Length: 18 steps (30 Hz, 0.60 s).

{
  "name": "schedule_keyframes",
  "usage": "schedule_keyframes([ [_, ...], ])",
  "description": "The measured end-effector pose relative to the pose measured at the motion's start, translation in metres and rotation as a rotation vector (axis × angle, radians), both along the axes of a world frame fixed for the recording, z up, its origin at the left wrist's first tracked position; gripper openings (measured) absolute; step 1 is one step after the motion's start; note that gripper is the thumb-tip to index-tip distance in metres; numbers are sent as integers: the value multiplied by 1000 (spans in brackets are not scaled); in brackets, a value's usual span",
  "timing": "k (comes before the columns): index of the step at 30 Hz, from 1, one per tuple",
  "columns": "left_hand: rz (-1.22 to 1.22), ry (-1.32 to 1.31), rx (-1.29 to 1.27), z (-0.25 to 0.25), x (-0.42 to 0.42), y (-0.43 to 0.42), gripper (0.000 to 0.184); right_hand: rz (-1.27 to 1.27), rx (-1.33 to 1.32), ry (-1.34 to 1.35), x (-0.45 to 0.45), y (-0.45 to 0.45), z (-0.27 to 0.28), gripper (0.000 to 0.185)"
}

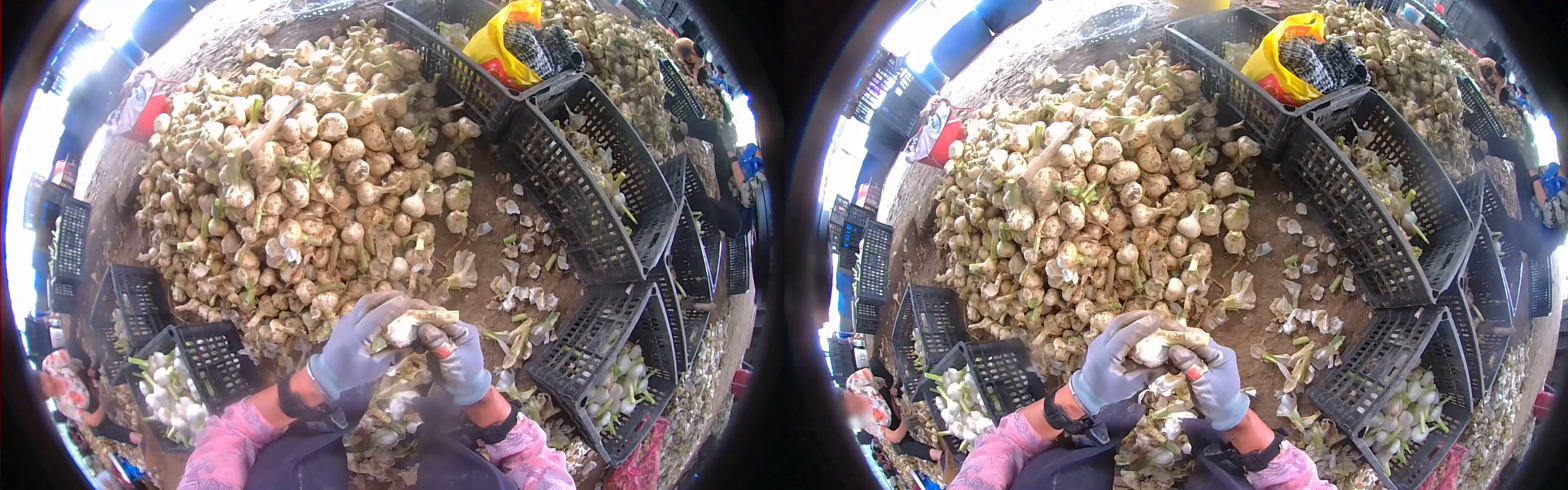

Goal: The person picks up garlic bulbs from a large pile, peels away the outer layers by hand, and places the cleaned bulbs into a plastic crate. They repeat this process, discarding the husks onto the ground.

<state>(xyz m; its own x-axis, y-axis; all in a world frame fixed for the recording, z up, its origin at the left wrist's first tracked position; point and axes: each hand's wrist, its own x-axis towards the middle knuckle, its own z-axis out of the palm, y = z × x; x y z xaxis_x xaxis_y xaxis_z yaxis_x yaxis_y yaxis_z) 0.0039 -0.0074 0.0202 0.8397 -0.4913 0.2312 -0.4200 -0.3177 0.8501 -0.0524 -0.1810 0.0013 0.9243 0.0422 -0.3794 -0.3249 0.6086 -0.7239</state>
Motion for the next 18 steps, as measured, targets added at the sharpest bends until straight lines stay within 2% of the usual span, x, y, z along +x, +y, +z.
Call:
schedule_keyframes([
  [3, -7, 60, -53, 3, -2, -1, 69, -3, -259, -98, 0, 1, -4, 27],
  [5, 25, 312, -157, -7, -10, 1, 68, 16, -513, -229, -2, -3, -10, 27],
  [6, 42, 437, -209, -10, -13, 1, 68, -54, -508, -240, 1, -5, -19, 27],
  [8, -248, 175, -17, 13, -8, -2, 67, -199, -500, -260, 8, -11, -35, 28],
  [9, -256, -13, -71, 12, -17, -11, 66, -200, -330, -148, 6, -20, -34, 27],
  [10, -274, -88, -72, 13, -15, -8, 64, -143, -464, -146, 9, -28, -31, 28],
  [12, -69, -140, -108, 13, -4, -13, 65, -74, -707, -329, 11, -24, -18, 31],
  [13, 13, -181, -132, 11, -1, -13, 68, -22, -763, -286, 11, -21, -8, 33],
  [14, 20, -193, -94, 8, 0, -12, 69, 35, -486, -231, -3, -27, -24, 27],
  [16, 32, -207, -12, 1, -4, -8, 70, -38, 131, 164, -3, -18, 17, 18],
  [18, 44, -250, 55, -5, -10, -8, 63, 20, -179, 42, -1, -9, 22, 17],
])
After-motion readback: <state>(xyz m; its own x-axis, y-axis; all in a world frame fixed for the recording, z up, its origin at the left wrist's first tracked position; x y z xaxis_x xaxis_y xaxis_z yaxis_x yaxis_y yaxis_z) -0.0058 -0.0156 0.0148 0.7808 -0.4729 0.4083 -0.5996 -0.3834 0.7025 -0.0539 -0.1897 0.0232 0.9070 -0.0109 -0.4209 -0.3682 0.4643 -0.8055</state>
